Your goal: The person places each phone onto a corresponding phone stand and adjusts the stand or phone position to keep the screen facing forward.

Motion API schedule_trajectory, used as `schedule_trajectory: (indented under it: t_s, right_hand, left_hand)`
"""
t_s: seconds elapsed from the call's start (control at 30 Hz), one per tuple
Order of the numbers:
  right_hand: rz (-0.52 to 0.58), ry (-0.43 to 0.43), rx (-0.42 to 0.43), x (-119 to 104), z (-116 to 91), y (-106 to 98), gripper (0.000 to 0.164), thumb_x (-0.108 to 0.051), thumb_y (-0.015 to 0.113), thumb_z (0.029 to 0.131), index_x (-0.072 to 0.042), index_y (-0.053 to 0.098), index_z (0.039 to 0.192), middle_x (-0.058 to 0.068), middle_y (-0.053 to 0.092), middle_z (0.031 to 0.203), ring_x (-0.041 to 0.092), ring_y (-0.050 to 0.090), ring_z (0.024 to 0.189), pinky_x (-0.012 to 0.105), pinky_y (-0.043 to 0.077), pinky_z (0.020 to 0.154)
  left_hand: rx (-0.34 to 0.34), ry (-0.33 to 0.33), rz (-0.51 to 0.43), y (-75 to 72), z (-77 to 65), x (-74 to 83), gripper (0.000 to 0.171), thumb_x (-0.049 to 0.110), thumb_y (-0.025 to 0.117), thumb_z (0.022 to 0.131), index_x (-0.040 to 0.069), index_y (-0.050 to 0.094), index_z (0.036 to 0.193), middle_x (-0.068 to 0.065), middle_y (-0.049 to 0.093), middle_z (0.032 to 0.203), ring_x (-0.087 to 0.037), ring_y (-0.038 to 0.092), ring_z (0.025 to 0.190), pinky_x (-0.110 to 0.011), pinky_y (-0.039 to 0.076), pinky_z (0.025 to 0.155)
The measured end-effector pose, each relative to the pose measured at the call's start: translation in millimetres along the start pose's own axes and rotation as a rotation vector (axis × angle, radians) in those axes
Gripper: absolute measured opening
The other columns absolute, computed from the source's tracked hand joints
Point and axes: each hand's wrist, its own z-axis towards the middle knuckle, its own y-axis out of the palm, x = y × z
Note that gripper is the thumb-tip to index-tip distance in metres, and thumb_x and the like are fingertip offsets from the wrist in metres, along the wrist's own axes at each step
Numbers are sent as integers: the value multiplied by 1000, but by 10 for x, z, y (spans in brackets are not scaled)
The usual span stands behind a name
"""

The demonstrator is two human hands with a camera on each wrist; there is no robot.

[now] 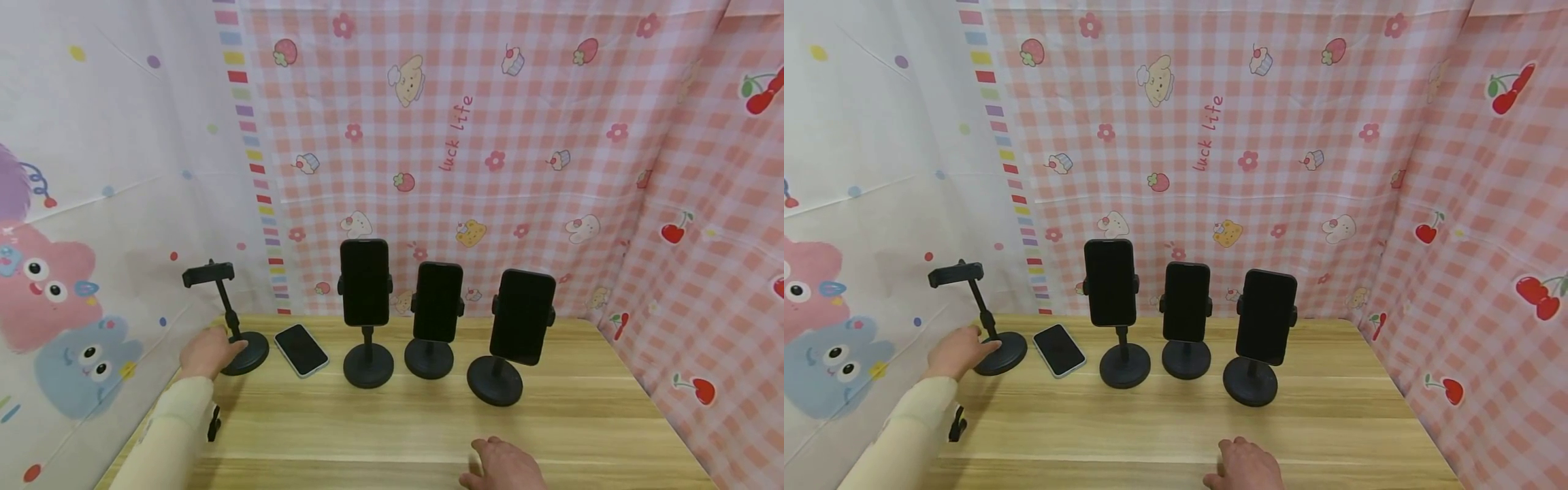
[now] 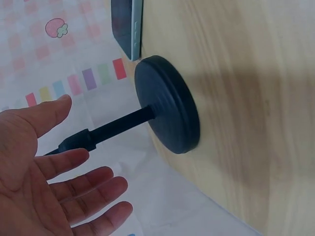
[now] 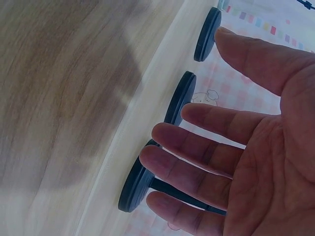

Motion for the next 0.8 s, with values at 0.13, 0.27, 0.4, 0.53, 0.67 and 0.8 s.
schedule_trajectory:
  t_s: [0.13,0.27,0.4,0.53,0.67,0.8]
  right_hand:
    - [-8,-3,2,-1,-7,-4,53,-40,75,76,-2,65,111,12,65,96,26,58,81,52,52,80]
    - [-15,-7,15,6,-18,-7,53,-41,75,76,-2,65,111,11,66,95,24,58,79,51,52,80]
    - [-19,-9,21,9,-21,-5,53,-41,75,76,-2,66,111,11,66,95,24,58,79,51,52,79]
    - [-22,-6,20,13,-21,-5,53,-41,75,76,-3,65,110,11,66,95,24,58,79,51,52,79]
    - [-21,0,18,24,-15,1,52,-41,75,76,-3,65,110,11,65,94,24,58,79,51,52,79]
    - [-14,-2,15,36,-4,7,52,-40,75,76,-2,65,110,11,65,94,24,58,78,51,52,79]
  left_hand:
    - [7,12,13,-48,56,15,63,40,60,90,-19,54,113,-39,60,106,-47,59,90,-57,53,68]
    - [7,1,4,-104,109,38,65,39,59,89,-19,52,117,-40,58,110,-51,56,95,-61,51,73]
    - [11,-31,-10,-167,141,33,66,40,59,88,-18,51,119,-40,58,111,-51,56,95,-61,51,73]
    - [6,-56,-15,-217,166,-15,67,41,58,90,-17,48,122,-39,57,114,-50,56,95,-62,50,71]
    - [-3,-60,-15,-232,208,-69,66,40,55,92,-16,45,126,-40,54,118,-51,54,99,-64,48,74]
    - [0,-61,-14,-229,243,-95,69,40,54,93,-17,42,130,-41,50,123,-54,50,104,-66,47,77]
